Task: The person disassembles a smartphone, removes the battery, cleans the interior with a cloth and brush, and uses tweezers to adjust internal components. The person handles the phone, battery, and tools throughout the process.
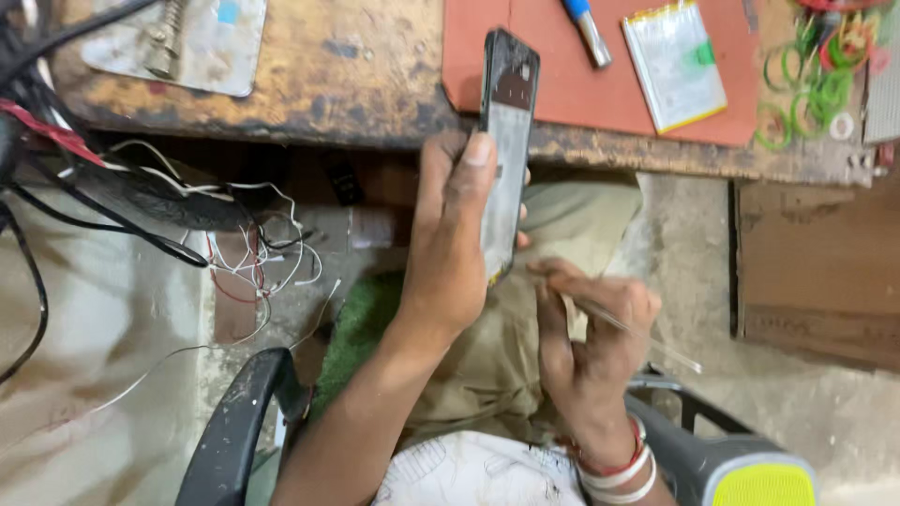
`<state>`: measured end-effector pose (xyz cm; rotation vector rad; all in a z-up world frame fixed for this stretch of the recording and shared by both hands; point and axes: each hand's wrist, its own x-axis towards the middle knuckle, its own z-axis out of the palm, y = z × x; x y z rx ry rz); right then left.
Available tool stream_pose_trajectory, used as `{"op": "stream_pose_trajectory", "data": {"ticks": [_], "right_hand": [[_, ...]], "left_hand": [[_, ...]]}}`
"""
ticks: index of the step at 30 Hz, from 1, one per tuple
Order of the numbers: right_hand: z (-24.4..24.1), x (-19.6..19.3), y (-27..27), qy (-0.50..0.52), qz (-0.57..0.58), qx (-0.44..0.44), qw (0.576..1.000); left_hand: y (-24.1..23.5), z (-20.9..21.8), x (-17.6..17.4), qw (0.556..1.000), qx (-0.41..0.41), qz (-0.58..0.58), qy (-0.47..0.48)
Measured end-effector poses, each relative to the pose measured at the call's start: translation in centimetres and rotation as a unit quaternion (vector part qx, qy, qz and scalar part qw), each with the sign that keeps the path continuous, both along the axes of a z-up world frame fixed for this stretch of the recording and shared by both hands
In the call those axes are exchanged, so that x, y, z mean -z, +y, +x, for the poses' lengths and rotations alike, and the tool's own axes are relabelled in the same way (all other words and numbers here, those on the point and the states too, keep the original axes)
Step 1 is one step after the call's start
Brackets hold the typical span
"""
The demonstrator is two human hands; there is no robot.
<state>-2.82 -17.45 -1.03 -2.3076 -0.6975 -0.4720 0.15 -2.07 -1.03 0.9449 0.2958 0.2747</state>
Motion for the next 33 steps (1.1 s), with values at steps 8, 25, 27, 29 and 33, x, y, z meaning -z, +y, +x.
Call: {"op": "stream_pose_trajectory", "data": {"ticks": [8,25,27,29,33], "right_hand": [[7.0,-1.1,2.4,-0.027,0.167,-0.059,0.984],[9.2,0.8,3.9,0.069,0.188,-0.057,0.978],[8.6,1.2,3.4,0.097,0.208,-0.054,0.972],[8.6,1.2,3.2,0.123,0.228,-0.056,0.964],[8.8,0.2,3.7,0.151,0.258,-0.064,0.952]], "left_hand": [[3.1,2.8,-0.3,0.923,-0.067,0.333,-0.180],[6.3,9.7,3.0,0.855,-0.067,0.466,-0.217],[6.6,9.4,3.9,0.803,-0.087,0.558,-0.191],[6.0,8.8,4.1,0.879,-0.051,0.433,-0.193],[5.3,8.0,3.5,0.941,-0.011,0.196,-0.277]]}}
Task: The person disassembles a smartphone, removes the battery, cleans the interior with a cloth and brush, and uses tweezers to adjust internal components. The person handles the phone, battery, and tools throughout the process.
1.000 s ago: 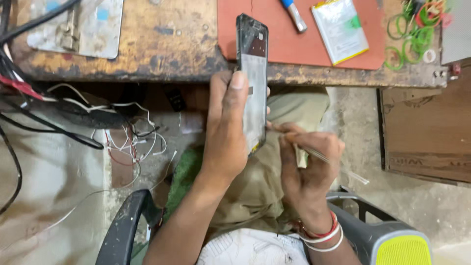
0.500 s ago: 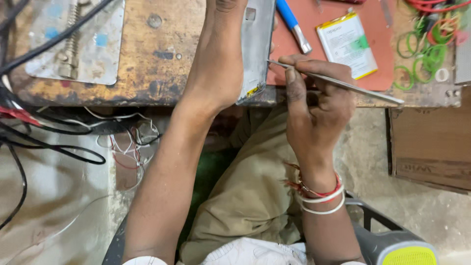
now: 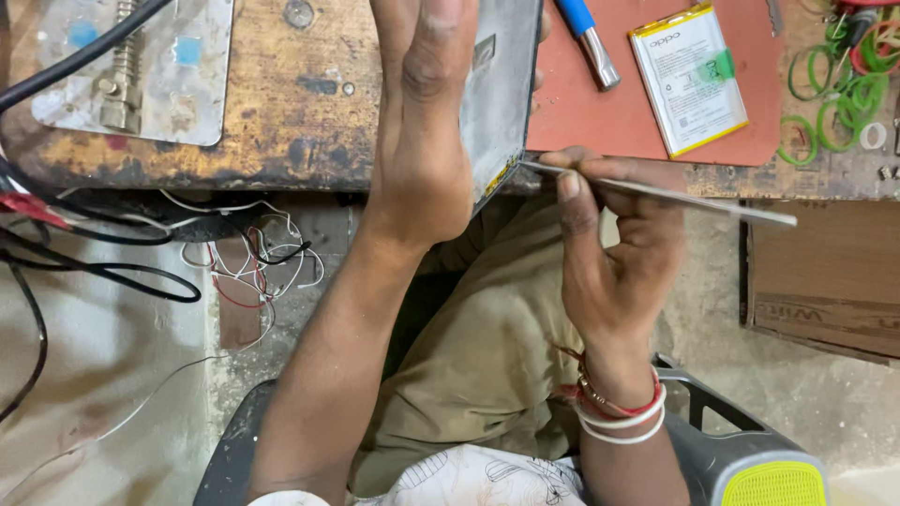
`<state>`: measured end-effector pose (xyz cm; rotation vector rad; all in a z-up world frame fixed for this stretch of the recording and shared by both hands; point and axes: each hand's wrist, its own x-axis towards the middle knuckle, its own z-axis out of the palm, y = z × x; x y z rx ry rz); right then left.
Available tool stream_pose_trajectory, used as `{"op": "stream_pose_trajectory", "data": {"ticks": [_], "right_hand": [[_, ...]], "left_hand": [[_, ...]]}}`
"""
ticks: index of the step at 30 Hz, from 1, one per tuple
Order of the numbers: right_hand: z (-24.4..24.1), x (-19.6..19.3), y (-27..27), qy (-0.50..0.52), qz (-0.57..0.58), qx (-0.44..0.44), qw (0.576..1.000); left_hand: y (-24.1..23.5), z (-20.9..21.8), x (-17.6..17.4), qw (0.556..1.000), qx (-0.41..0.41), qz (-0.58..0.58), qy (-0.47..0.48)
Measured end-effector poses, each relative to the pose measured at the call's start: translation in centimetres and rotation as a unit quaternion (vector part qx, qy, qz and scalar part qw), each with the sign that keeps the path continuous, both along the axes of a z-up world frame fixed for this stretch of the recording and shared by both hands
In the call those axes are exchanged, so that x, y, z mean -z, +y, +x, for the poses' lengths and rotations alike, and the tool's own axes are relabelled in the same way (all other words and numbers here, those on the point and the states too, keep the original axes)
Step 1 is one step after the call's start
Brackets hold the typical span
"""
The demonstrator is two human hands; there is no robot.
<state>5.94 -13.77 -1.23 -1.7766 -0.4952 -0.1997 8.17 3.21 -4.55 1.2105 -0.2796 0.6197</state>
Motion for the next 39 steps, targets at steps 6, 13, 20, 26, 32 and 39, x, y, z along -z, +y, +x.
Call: {"op": "stream_pose_trajectory", "data": {"ticks": [6,13,20,26,32,39], "right_hand": [[2.7,-1.2,1.4,-0.124,-0.066,0.044,0.989],[3.2,-0.1,2.4,-0.064,-0.014,0.025,0.998],[2.0,0.6,2.6,-0.022,0.049,0.029,0.998],[-0.8,-0.5,2.8,-0.067,-0.026,0.026,0.997],[2.3,-3.5,1.6,-0.119,-0.207,0.072,0.968],[6.0,-5.5,2.8,-0.266,-0.376,0.100,0.882]], "left_hand": [[0.1,2.1,-1.5,0.981,0.118,-0.150,-0.035],[-0.6,2.5,-1.8,0.990,0.028,-0.136,0.007],[-0.8,3.0,-1.8,0.986,0.053,-0.157,-0.001],[-0.9,2.8,-1.2,0.990,0.032,-0.137,-0.005],[0.6,1.3,-2.3,0.940,0.051,-0.338,-0.014],[-0.9,-6.7,-3.0,0.853,0.199,-0.481,0.048]]}}
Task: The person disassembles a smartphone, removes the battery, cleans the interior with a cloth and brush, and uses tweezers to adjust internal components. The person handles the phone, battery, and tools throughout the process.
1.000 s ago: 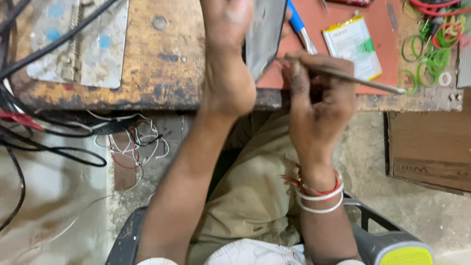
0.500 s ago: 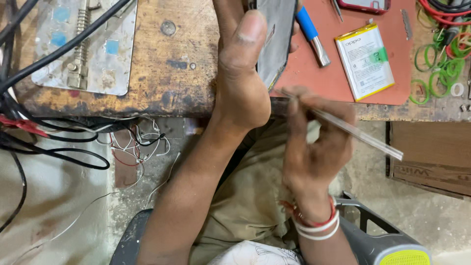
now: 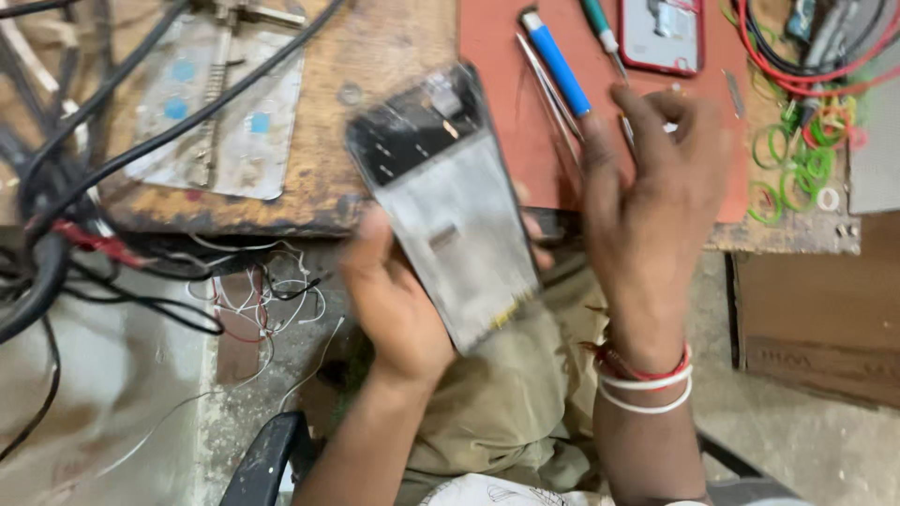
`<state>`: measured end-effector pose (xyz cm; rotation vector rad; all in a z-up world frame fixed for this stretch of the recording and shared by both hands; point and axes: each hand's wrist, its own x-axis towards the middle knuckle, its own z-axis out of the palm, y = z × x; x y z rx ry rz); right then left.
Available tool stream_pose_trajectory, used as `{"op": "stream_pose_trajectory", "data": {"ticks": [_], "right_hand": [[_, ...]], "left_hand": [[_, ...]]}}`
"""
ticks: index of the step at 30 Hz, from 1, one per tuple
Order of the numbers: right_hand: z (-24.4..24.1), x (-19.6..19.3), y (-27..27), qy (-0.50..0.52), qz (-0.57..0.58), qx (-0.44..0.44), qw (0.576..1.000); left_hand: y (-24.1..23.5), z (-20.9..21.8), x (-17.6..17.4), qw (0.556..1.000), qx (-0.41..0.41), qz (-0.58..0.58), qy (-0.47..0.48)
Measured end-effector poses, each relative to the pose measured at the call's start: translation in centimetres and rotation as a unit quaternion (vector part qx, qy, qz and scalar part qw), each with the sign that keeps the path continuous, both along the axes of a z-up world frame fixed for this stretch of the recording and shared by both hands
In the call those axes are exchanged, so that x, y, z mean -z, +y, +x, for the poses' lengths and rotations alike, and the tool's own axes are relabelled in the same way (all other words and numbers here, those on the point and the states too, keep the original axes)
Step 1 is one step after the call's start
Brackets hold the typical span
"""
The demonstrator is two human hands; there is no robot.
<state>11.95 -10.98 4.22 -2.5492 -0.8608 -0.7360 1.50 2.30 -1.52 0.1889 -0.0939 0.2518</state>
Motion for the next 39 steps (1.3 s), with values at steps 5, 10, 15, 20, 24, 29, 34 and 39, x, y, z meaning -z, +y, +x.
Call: {"op": "stream_pose_trajectory", "data": {"ticks": [5,10,15,20,24,29,34,39], "right_hand": [[1.8,0.7,0.3,-0.045,-0.048,0.013,0.998],[1.2,1.3,-1.9,0.059,0.186,-0.050,0.980],[-3.8,0.8,-4.1,0.124,0.413,-0.065,0.900],[-6.8,1.9,-3.0,0.156,0.514,-0.106,0.837],[-7.7,2.4,-1.9,0.248,0.466,-0.104,0.843],[-8.0,2.4,-1.0,0.281,0.453,-0.091,0.841],[-6.4,1.7,0.0,0.284,0.391,-0.074,0.872],[-6.7,0.8,-0.1,0.295,0.345,-0.016,0.891]], "left_hand": [[-1.3,-2.8,0.0,0.990,0.117,-0.076,0.017],[-1.7,-3.4,0.8,0.995,0.090,-0.031,0.002],[-2.5,-2.5,2.4,0.996,0.087,-0.011,0.014],[-3.4,-2.5,3.2,0.994,0.087,0.034,0.056],[-2.9,-2.3,3.2,0.993,0.097,0.054,0.041],[-3.1,-2.5,2.6,0.992,0.070,0.062,0.081],[-3.4,-2.2,2.9,0.988,0.047,0.132,0.067],[-4.9,-2.2,3.7,0.985,-0.016,0.160,0.063]]}}
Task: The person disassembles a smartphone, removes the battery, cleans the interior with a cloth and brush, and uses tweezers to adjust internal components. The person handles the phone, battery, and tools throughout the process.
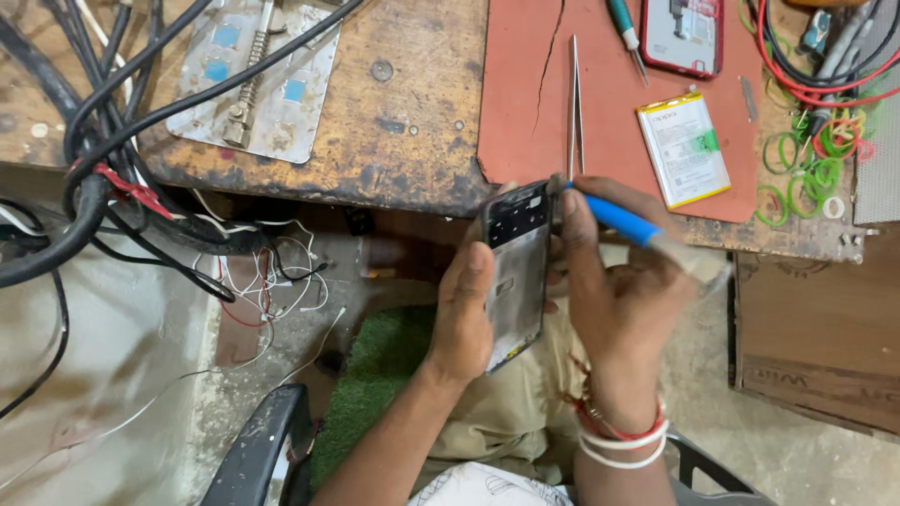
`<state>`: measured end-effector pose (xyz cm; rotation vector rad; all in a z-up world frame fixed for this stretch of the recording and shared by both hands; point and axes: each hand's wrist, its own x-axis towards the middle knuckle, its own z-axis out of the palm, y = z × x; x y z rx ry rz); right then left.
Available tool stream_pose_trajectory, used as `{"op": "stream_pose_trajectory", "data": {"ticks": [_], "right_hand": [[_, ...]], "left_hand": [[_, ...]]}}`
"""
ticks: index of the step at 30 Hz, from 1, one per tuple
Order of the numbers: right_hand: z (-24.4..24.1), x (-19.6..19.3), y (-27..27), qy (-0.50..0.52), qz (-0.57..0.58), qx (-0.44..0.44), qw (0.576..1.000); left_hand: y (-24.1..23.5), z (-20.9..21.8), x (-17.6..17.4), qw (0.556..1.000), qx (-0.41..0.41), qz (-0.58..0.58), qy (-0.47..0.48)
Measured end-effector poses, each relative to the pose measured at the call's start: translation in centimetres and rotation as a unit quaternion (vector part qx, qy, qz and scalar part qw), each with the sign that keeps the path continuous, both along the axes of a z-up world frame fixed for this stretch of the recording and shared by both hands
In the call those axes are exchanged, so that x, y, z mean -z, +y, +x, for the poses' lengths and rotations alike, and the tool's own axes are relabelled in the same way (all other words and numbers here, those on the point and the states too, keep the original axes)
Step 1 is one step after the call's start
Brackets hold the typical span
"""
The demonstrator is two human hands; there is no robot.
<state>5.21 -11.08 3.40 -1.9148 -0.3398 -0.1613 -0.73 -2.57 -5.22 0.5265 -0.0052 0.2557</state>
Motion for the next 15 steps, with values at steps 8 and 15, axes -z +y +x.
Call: {"op": "stream_pose_trajectory", "data": {"ticks": [8,15], "right_hand": [[0.6,1.8,-1.5,-0.111,-0.062,-0.019,0.992],[0.2,1.7,-3.0,-0.070,-0.106,-0.040,0.991]], "left_hand": [[0.0,0.2,0.2,0.999,-0.009,0.043,-0.009],[-0.6,-0.1,0.4,0.998,-0.031,0.058,-0.004]]}}
